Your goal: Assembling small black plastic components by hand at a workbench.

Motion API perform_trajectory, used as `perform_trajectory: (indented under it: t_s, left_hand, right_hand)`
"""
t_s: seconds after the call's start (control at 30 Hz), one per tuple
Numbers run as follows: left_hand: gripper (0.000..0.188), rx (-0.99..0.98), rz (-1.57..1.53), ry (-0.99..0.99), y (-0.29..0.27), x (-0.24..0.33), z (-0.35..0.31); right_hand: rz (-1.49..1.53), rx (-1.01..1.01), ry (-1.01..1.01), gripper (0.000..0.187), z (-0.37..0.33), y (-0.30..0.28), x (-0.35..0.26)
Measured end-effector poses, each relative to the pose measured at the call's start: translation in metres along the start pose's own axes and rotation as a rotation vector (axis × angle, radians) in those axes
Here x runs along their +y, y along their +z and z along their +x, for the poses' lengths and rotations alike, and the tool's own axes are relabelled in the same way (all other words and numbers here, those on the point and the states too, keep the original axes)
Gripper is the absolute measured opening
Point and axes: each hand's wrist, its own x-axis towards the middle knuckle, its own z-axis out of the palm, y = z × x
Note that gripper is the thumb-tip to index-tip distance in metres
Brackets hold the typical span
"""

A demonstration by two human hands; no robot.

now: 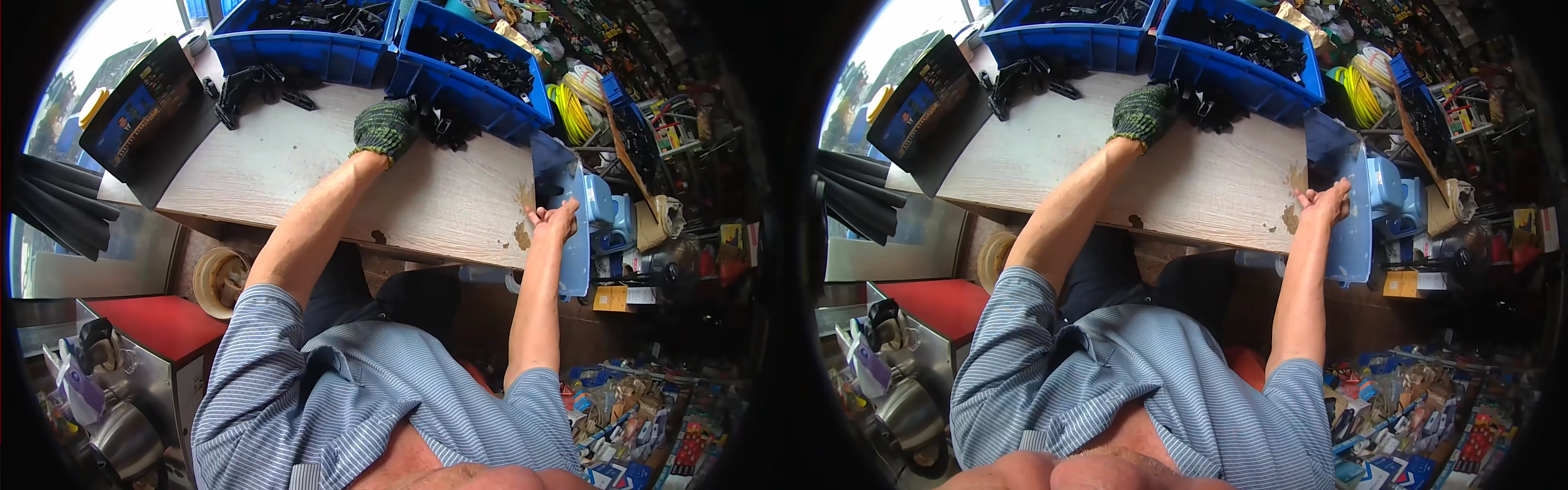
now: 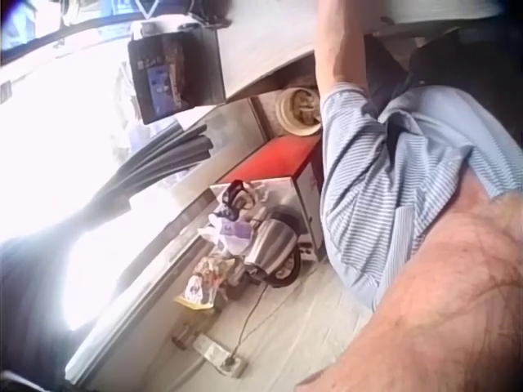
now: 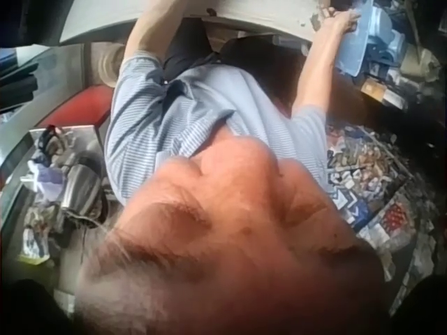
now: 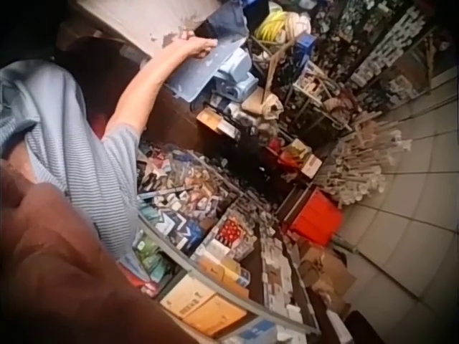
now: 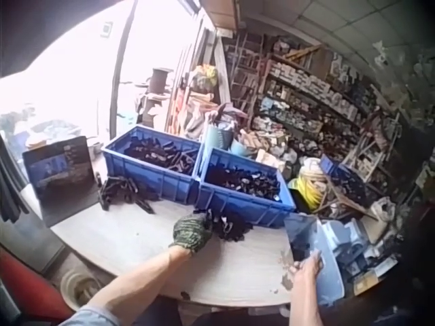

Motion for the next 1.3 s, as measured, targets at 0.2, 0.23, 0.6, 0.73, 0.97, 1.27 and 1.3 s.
perform_trajectory:
  t_s: [0.2,0.23,0.6,0.73,0.97,1.27,1.3]
  left_hand:
    - [0.025,0.041,0.081,0.083,-0.004,-0.009,-0.021]
    - [0.024,0.025,0.123,0.094,-0.005,-0.009,-0.025]
    - [0.006,0.141,-0.142,0.465,-0.009,0.023,-0.073]
    - [0.008,0.031,-0.125,0.480,-0.016,0.027,-0.083]
    - [0.023,-0.174,-0.099,0.491,-0.029,0.030,-0.085]
    - [0.038,0.188,0.546,-0.013,-0.091,-0.091,-0.025]
    - [0.036,0.221,0.567,-0.048,-0.092,-0.095,-0.027]
  right_hand:
    - [-0.070,-0.360,0.082,0.038,-0.040,0.010,0.032]
    - [-0.069,-0.357,0.088,0.038,-0.049,0.016,0.039]
    - [-0.211,-0.881,0.074,0.041,-0.111,0.053,0.077]
    - [-0.215,-0.997,0.033,0.033,-0.120,0.054,0.081]
    - [-0.212,-0.884,0.029,0.035,-0.134,0.055,0.082]
    - [-0.071,-0.856,0.089,0.038,-0.140,0.051,0.083]
    - [-0.059,-0.866,0.086,0.037,-0.139,0.050,0.083]
